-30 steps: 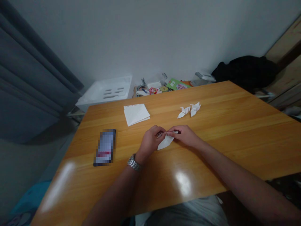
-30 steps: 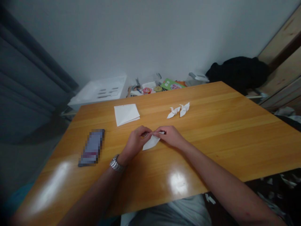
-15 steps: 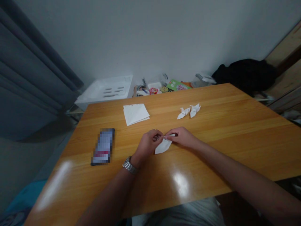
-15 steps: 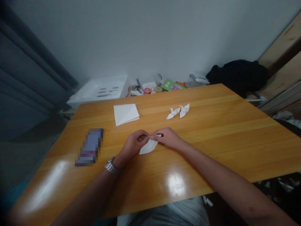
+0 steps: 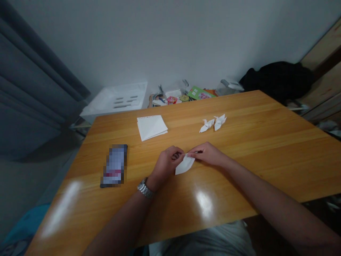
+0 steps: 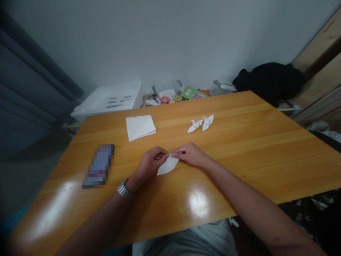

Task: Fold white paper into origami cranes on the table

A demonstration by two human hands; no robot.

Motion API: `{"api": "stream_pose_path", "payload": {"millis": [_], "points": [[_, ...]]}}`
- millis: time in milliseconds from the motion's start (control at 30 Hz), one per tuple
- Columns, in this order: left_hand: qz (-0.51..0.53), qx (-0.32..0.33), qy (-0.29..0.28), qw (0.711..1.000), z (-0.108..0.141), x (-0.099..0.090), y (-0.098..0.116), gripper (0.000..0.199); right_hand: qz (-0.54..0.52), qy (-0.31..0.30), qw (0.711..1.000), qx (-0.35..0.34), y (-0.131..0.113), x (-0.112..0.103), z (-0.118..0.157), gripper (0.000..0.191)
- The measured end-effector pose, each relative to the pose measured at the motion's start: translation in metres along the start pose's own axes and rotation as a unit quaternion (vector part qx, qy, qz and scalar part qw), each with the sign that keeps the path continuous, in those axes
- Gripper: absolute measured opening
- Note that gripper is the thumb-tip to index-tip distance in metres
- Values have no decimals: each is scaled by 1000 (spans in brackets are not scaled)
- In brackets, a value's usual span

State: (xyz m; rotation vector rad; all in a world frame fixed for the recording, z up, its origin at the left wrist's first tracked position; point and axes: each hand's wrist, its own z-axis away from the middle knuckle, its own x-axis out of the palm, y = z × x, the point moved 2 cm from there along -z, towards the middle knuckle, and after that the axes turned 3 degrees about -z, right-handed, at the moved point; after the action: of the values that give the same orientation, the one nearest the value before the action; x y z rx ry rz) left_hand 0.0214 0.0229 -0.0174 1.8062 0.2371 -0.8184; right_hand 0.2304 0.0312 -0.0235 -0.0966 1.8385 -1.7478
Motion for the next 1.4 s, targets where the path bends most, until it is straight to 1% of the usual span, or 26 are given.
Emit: {"api": "stream_pose_path", "payload": {"millis": [133, 300, 433, 533, 767, 900, 1000, 1233, 1300, 1400], "points": [[-17, 11, -4, 1000, 1, -2, 1, 16, 20, -30, 999, -17, -1, -4, 2, 33], [-24, 27, -10, 999, 2, -3, 3, 17, 19, -53, 998, -7, 2, -6, 4, 39], [-13, 26, -5, 1000, 1, -2, 0, 17, 18, -40, 999, -3, 5, -8, 4, 41], [-6, 27, 8, 1000, 2, 0, -3, 16, 48, -34, 998, 2, 3, -10, 6, 38], [5, 29, 21, 999, 1, 4, -6, 14, 49, -38, 998, -25, 2, -11, 8, 38], [8, 29, 26, 999, 0, 2, -5, 15, 44, -14, 999, -28, 3, -9, 6, 37], [13, 21, 25, 999, 1, 1, -3, 15, 28, 4, 999, -38, 1, -7, 6, 36], [28, 2, 40, 999, 3, 1, -2, 17, -66, 27, 997, -41, -3, -3, 7, 30], [37, -2, 38, 999, 3, 3, -2, 18, -67, 32, 997, -36, -3, -3, 8, 29], [21, 9, 36, 999, 4, 4, 0, 18, -51, 40, 998, -24, -3, -4, 9, 27]]}}
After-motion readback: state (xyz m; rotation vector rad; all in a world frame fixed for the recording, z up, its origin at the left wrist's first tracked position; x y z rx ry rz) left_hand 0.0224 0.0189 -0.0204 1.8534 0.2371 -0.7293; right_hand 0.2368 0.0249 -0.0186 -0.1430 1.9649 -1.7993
